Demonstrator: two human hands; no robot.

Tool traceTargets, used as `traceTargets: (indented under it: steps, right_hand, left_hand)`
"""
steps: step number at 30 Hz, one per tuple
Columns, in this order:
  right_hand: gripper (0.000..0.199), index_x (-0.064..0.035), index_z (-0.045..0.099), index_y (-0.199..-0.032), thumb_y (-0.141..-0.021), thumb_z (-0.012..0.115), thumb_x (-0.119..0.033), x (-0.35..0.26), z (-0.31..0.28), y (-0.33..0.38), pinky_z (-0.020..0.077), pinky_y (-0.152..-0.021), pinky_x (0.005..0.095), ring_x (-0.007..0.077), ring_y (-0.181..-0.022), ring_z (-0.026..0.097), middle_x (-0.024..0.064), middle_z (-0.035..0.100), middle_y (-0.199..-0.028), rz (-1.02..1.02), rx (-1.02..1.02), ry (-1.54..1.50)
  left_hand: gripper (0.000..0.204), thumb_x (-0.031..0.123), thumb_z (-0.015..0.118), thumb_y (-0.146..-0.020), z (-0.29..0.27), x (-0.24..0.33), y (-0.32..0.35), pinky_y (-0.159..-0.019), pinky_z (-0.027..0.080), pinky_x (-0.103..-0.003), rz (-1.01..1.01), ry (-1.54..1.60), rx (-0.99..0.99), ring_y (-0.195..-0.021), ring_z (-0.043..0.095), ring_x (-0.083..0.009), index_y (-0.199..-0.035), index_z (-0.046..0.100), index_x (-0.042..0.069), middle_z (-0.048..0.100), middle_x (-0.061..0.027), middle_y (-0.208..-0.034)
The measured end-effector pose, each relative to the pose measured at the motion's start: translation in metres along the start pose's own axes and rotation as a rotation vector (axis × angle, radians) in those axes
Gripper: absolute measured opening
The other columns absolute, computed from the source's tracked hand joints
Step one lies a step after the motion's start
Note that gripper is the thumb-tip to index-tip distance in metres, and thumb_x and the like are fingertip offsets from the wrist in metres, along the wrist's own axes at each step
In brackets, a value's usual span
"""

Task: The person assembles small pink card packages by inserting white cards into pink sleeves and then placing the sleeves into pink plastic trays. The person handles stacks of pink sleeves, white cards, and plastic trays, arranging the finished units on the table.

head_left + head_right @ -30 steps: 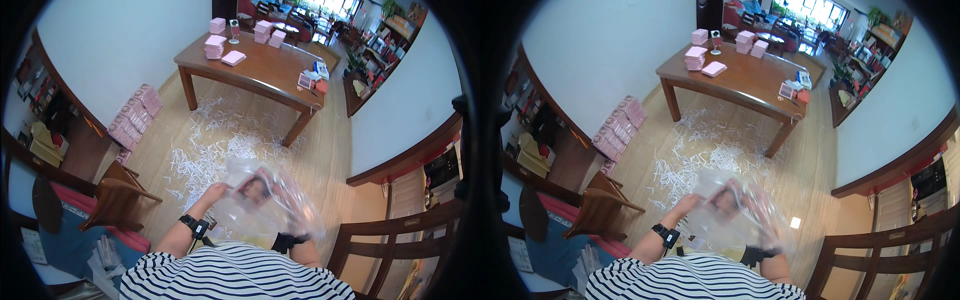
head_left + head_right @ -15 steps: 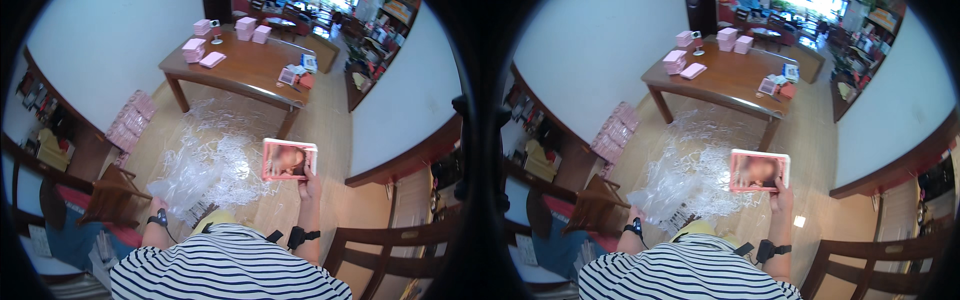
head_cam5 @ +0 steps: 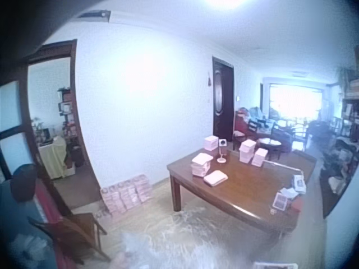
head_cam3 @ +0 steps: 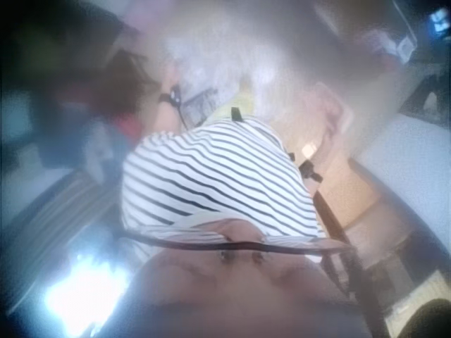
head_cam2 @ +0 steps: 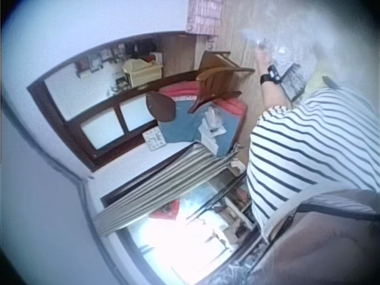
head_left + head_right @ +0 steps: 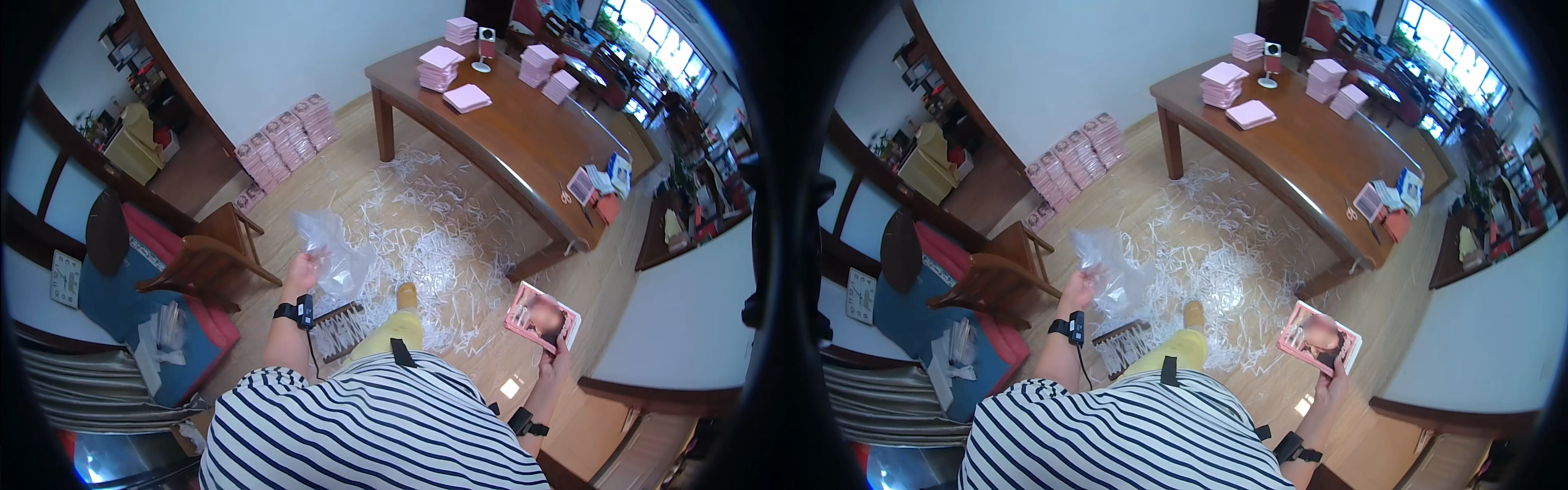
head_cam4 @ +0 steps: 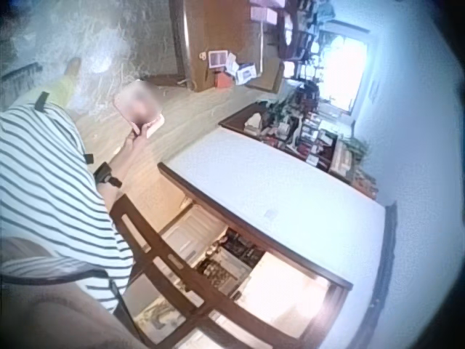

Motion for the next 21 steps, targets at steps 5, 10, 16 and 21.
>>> traceTargets:
  steps: [5,10,16,21]
  right_hand:
    - [0.022,0.0051,0.063,-0.116,-0.096,0.064,-0.004,0.002,0.081,-0.068,0.0647,-0.079,0.0349,0.0253,-0.093,0.072,0.0159,0.071,-0.11,0.049,0.069,0.114]
    - [0.025,0.004,0.061,-0.119,-0.095,0.065,-0.002,0.026,0.182,-0.125,0.064,-0.069,0.0295,0.0225,-0.09,0.072,0.0138,0.071,-0.108,0.038,0.061,0.261]
    - [0.026,0.0019,0.061,-0.122,-0.097,0.062,-0.004,0.061,0.299,-0.17,0.0644,-0.075,0.0352,0.0245,-0.093,0.072,0.0143,0.07,-0.113,0.153,-0.146,0.48]
    - [0.034,-0.0006,0.058,-0.131,-0.097,0.059,-0.003,0.101,0.396,-0.199,0.0606,-0.082,0.0332,0.0206,-0.098,0.069,0.0095,0.068,-0.117,0.251,-0.364,0.742]
  left_hand:
    - [0.027,0.02,0.046,-0.1,-0.047,0.034,-0.069,-0.09,0.055,-0.047,0.091,0.171,0.213,-0.102,0.065,-0.0313,-0.11,0.063,0.003,0.068,-0.015,-0.105]
    - [0.026,0.022,0.046,-0.099,-0.154,0.022,-0.102,-0.082,0.054,-0.042,0.2,0.277,0.502,-0.096,0.064,-0.0266,-0.109,0.063,0.004,0.068,-0.0097,-0.101]
    - [0.022,0.025,0.05,-0.1,-0.256,-0.073,-0.003,-0.062,0.048,-0.031,0.189,0.436,0.823,-0.077,0.06,-0.0198,-0.098,0.061,0.006,0.065,-0.0034,-0.088]
    - [0.024,0.029,0.051,-0.101,-0.295,-0.17,0.164,-0.047,0.042,-0.028,0.178,0.764,0.85,-0.06,0.054,-0.0164,-0.089,0.057,0.009,0.06,-0.0043,-0.076]
Point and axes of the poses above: each hand's wrist, its own y-axis away from the middle knuckle, its own z-axis out of the palm, x = y × z, the point moved 7 cm from there along -y, towards the middle knuckle
